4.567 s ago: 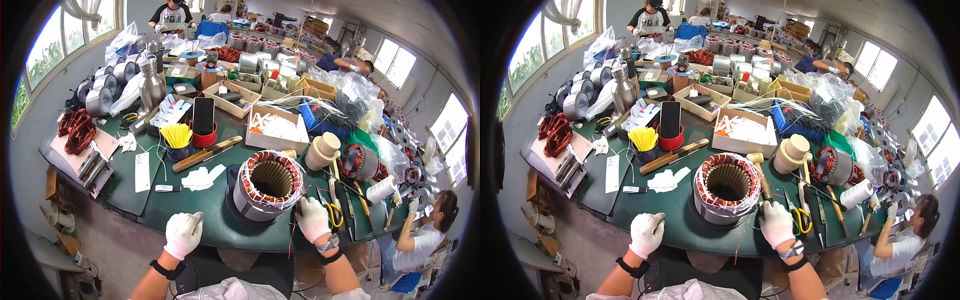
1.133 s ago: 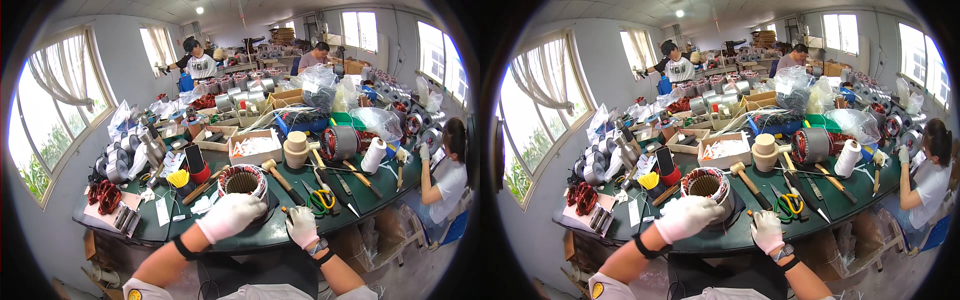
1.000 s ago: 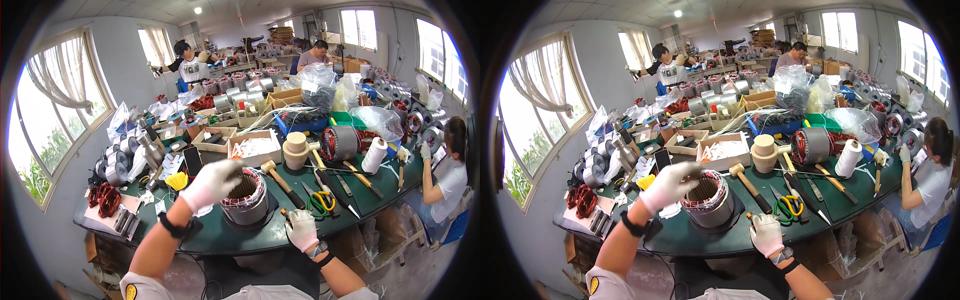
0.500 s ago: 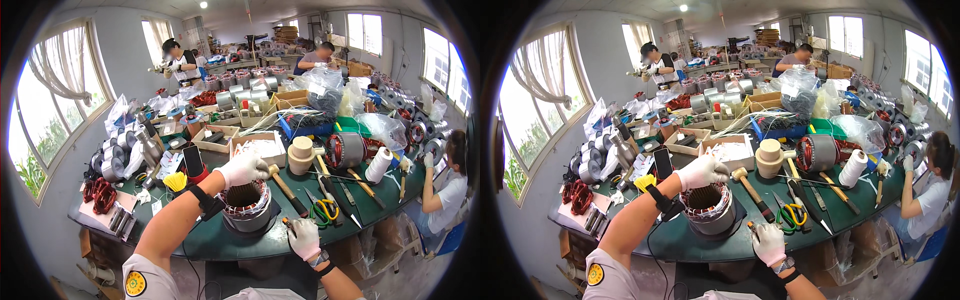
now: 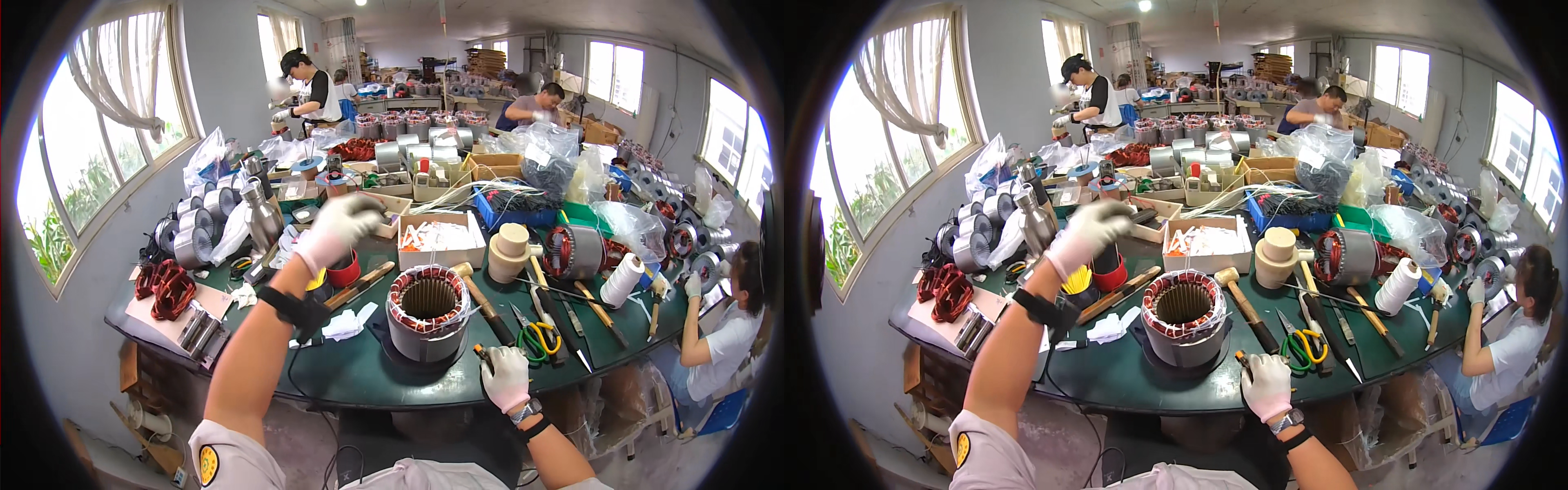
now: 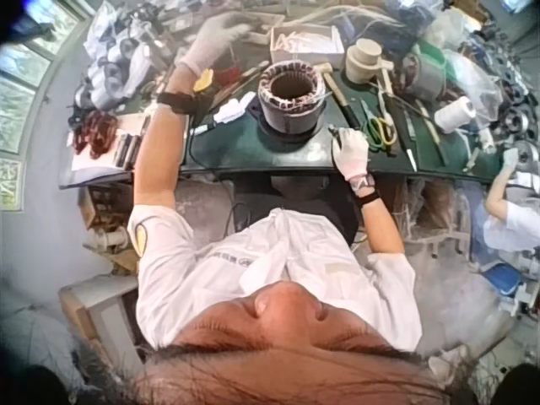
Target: The person threads wire through the stator of a motor, uses pliers to pull and cut the wire, and taps the components into place using a mallet.
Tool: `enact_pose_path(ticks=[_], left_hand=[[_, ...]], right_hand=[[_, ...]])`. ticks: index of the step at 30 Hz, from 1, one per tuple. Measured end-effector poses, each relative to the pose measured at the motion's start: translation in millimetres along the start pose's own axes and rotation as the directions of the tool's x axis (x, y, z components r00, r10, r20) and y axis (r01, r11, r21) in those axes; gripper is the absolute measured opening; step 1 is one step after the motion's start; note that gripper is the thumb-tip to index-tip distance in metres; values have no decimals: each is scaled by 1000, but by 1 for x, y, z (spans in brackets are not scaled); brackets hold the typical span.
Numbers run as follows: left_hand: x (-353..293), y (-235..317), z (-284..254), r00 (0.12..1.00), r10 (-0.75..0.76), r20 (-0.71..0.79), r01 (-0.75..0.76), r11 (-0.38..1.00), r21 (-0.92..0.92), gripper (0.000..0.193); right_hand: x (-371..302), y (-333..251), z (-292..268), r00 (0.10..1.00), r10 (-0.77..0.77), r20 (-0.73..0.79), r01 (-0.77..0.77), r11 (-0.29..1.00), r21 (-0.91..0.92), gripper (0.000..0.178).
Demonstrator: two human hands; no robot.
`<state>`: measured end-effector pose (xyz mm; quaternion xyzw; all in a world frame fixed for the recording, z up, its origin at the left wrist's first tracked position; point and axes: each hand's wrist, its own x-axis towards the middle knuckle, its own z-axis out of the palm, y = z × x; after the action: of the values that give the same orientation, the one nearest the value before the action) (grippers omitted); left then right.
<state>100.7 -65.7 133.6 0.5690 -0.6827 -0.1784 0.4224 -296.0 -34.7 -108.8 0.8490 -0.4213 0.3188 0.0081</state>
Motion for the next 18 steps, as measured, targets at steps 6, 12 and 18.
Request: enact_pose_path(ticks=[6, 12, 18], left_hand=[[-2, -2, 90, 913, 139, 382, -260, 923, 285, 53], [34, 24, 111, 785, 222, 579, -436, 861, 262, 34], [65, 15, 127, 752, 244, 612, -518, 792, 322, 19]], right_hand=[[4, -6, -2, 999, 33, -29, -33, 999, 9, 13], [6, -5, -3, 999, 38, -3, -38, 999, 14, 19], [14, -2, -4, 992, 67, 104, -67, 998, -2, 26]])
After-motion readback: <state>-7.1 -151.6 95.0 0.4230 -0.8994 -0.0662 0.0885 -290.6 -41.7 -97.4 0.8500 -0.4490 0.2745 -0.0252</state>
